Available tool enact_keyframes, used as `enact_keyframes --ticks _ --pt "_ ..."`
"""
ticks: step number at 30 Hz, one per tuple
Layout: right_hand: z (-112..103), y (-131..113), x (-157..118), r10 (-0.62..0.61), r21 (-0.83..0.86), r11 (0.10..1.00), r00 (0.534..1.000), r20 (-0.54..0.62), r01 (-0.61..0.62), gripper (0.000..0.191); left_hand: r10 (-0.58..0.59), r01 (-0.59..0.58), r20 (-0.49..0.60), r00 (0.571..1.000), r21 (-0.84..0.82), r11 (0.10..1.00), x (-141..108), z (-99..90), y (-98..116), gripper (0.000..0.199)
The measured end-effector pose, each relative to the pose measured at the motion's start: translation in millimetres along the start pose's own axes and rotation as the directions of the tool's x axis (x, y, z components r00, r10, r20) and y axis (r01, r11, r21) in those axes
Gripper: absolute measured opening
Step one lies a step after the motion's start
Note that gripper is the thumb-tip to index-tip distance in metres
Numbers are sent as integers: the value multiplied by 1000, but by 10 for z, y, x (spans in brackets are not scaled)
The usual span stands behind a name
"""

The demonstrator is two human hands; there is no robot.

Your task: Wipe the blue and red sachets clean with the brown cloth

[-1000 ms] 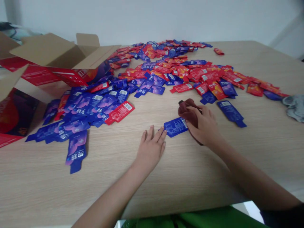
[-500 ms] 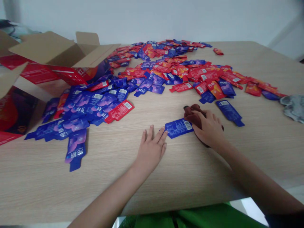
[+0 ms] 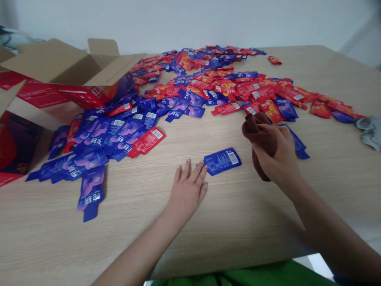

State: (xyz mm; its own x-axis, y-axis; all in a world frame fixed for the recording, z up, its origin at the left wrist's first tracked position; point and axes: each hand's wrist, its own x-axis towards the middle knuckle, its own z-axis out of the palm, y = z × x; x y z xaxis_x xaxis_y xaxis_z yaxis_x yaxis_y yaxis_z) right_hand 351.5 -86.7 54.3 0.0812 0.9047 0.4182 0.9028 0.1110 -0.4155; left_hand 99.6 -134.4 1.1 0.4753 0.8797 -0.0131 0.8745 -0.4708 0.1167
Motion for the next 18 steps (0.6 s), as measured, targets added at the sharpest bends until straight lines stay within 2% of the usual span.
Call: enact_keyframes --ticks 2,4,7,9,10,12,15,18 --pt "12 -93 17 -32 41 999 999 30 31 46 1 -1 1 1000 1 1000 1 -3 -1 50" --pt "105 -266 -19 -137 81 988 986 98 130 48 3 -3 7 1000 -1 1000 2 -4 -4 50" --pt "359 -532 -147 -296 54 955 921 253 292 52 -1 1 18 1000 -5 1000 2 -2 -10 49" --pt "524 -602 -233 -346 -5 928 867 358 372 51 -6 6 24 1000 -4 1000 1 1 -12 47" --pt "584 -585 -263 -348 -36 919 853 390 392 50 -5 5 25 1000 -4 1000 0 3 -12 47" --pt "640 -444 -283 -297 -107 925 869 395 364 50 -2 2 20 1000 -6 1000 -1 4 -11 48" --pt "589 -59 -202 -118 -211 958 938 325 193 49 3 -3 10 1000 -5 1000 -3 -2 -7 51" --pt "453 254 -27 16 -272 960 953 303 70 41 0 0 15 1000 -8 1000 -2 -12 2 50"
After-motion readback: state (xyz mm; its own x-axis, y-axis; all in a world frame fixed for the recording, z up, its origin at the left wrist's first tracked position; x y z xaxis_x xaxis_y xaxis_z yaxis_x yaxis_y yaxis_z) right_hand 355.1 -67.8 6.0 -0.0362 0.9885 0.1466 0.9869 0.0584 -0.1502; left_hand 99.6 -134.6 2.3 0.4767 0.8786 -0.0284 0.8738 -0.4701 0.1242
